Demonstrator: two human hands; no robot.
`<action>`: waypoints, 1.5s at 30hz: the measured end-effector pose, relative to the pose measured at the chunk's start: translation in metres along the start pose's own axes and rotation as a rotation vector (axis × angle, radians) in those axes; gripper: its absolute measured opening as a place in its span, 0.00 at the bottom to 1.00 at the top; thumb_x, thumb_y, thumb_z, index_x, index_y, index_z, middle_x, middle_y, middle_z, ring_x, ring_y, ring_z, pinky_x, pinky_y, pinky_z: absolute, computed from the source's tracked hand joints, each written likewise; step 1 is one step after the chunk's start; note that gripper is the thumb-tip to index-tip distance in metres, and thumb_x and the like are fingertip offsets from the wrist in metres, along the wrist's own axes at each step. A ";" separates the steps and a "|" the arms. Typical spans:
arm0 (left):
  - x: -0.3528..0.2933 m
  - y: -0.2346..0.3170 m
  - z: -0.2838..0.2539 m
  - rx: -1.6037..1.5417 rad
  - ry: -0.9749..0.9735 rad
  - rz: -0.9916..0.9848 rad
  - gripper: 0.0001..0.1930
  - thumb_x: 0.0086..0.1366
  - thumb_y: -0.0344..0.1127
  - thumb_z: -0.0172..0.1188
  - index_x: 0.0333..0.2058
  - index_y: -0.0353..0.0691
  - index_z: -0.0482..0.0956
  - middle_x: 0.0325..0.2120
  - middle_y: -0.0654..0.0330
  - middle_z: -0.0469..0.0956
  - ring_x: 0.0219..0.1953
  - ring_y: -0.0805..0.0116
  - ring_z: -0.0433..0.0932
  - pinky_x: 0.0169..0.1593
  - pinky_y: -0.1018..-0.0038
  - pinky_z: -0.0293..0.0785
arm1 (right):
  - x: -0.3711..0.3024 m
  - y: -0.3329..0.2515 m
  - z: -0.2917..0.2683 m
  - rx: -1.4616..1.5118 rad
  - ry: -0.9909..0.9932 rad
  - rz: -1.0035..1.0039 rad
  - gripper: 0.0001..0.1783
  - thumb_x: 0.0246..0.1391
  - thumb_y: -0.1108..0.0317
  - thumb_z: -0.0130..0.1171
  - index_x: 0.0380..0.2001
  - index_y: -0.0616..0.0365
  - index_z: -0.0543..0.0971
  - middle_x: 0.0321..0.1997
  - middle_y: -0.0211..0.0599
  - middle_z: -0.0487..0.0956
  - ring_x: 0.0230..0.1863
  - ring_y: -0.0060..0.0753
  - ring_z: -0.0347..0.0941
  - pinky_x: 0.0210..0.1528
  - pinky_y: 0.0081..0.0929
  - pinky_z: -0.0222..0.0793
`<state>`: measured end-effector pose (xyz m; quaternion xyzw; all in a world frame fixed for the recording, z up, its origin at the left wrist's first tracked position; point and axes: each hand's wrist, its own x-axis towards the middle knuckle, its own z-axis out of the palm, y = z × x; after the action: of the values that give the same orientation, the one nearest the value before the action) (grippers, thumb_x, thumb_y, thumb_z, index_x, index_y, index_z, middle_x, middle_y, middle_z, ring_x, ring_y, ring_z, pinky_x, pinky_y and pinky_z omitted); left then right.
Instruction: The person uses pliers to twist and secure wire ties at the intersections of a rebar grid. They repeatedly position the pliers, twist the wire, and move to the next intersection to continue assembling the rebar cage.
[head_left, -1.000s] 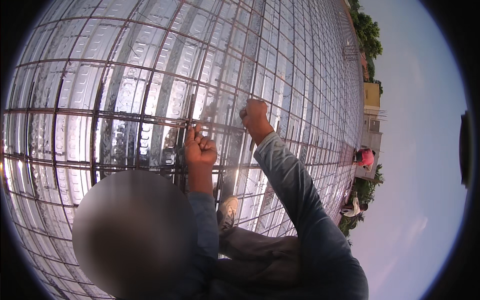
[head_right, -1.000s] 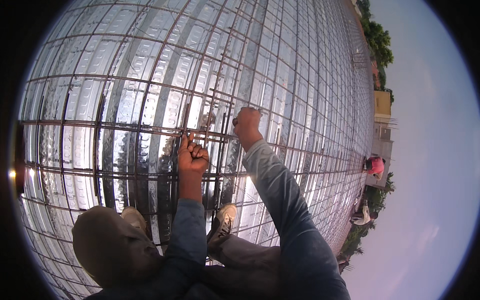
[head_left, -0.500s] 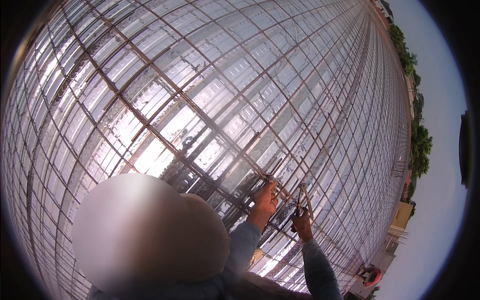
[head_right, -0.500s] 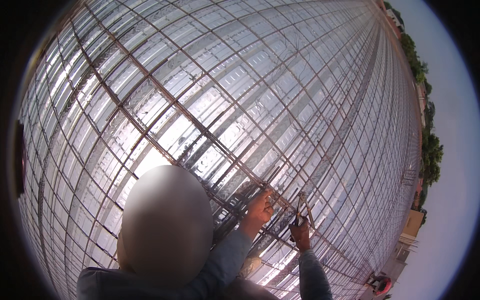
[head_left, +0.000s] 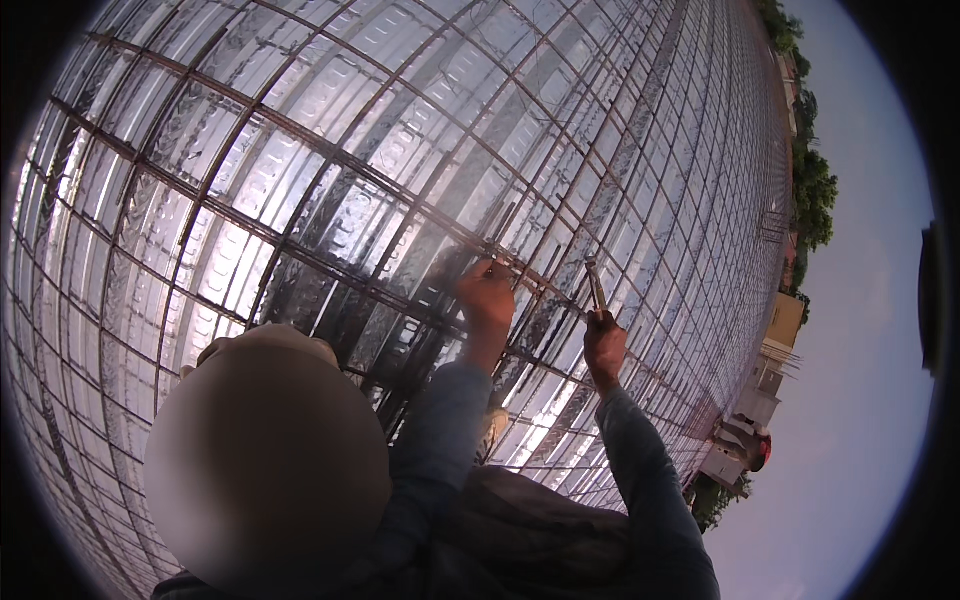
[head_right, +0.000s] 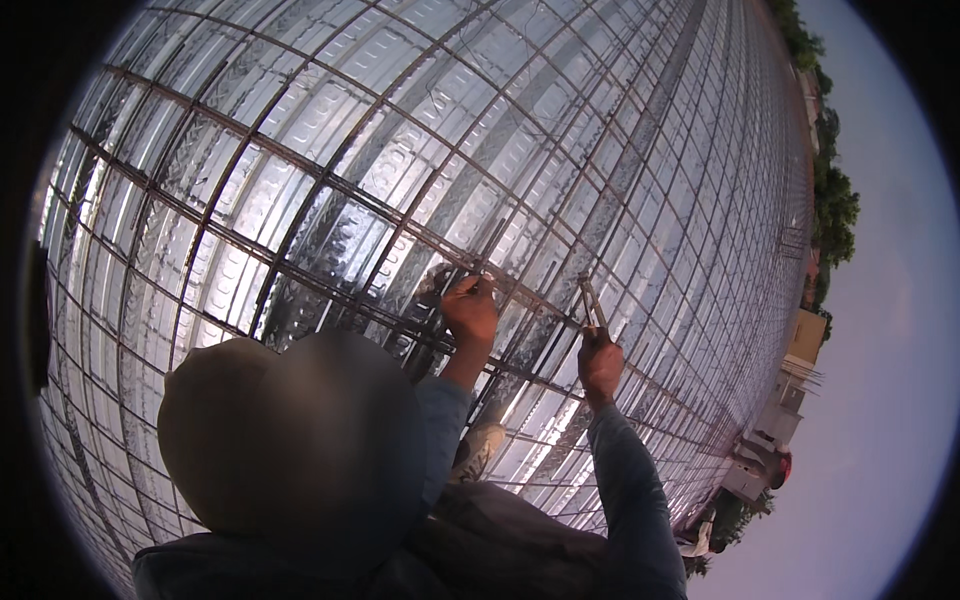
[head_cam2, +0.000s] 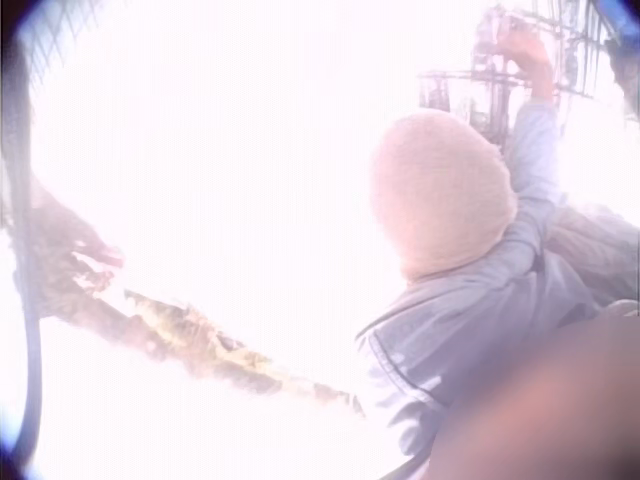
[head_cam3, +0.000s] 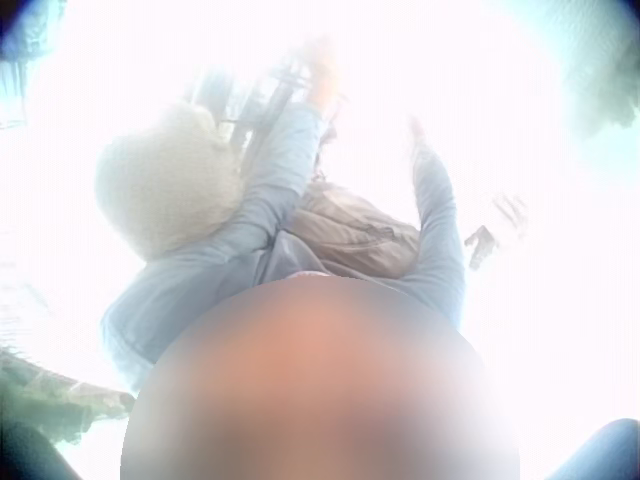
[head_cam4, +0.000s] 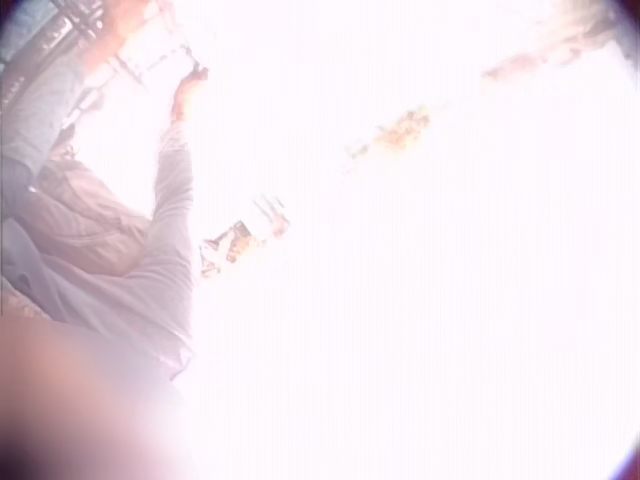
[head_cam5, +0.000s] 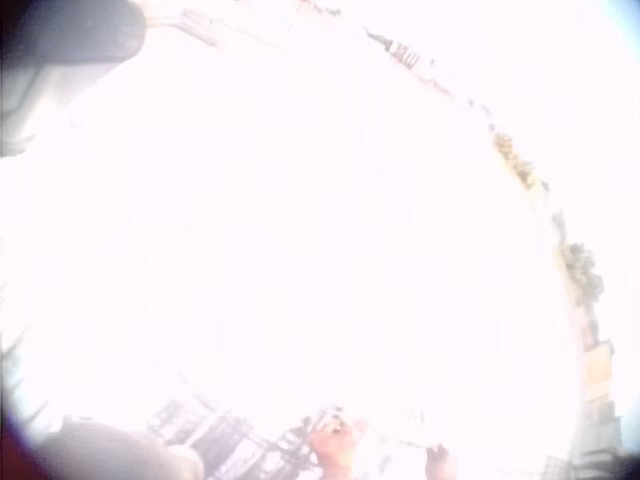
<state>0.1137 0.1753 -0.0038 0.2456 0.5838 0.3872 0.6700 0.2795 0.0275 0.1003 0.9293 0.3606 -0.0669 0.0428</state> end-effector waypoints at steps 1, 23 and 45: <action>-0.015 0.022 0.003 0.218 0.023 0.051 0.12 0.66 0.39 0.65 0.31 0.35 0.86 0.20 0.56 0.81 0.22 0.61 0.77 0.31 0.62 0.72 | -0.012 0.008 -0.012 0.046 -0.009 0.036 0.13 0.67 0.60 0.55 0.39 0.60 0.80 0.26 0.58 0.79 0.31 0.65 0.78 0.31 0.52 0.70; -0.037 0.047 0.000 0.554 -0.065 0.014 0.14 0.72 0.44 0.57 0.43 0.42 0.88 0.27 0.44 0.83 0.31 0.42 0.83 0.35 0.53 0.77 | 0.129 -0.252 -0.324 1.488 0.459 -0.958 0.37 0.66 0.54 0.60 0.68 0.66 0.63 0.72 0.51 0.64 0.69 0.51 0.65 0.71 0.53 0.63; -0.039 0.061 -0.003 0.380 -0.130 -0.225 0.16 0.74 0.40 0.55 0.51 0.39 0.85 0.38 0.44 0.85 0.39 0.44 0.84 0.46 0.58 0.79 | 0.061 -0.151 -0.111 -0.441 -0.493 -0.555 0.11 0.57 0.71 0.61 0.43 0.61 0.78 0.37 0.53 0.80 0.41 0.58 0.80 0.47 0.49 0.76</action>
<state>0.0958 0.1786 0.0662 0.3249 0.6255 0.1765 0.6870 0.2326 0.1936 0.1951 0.7219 0.5817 -0.2173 0.3055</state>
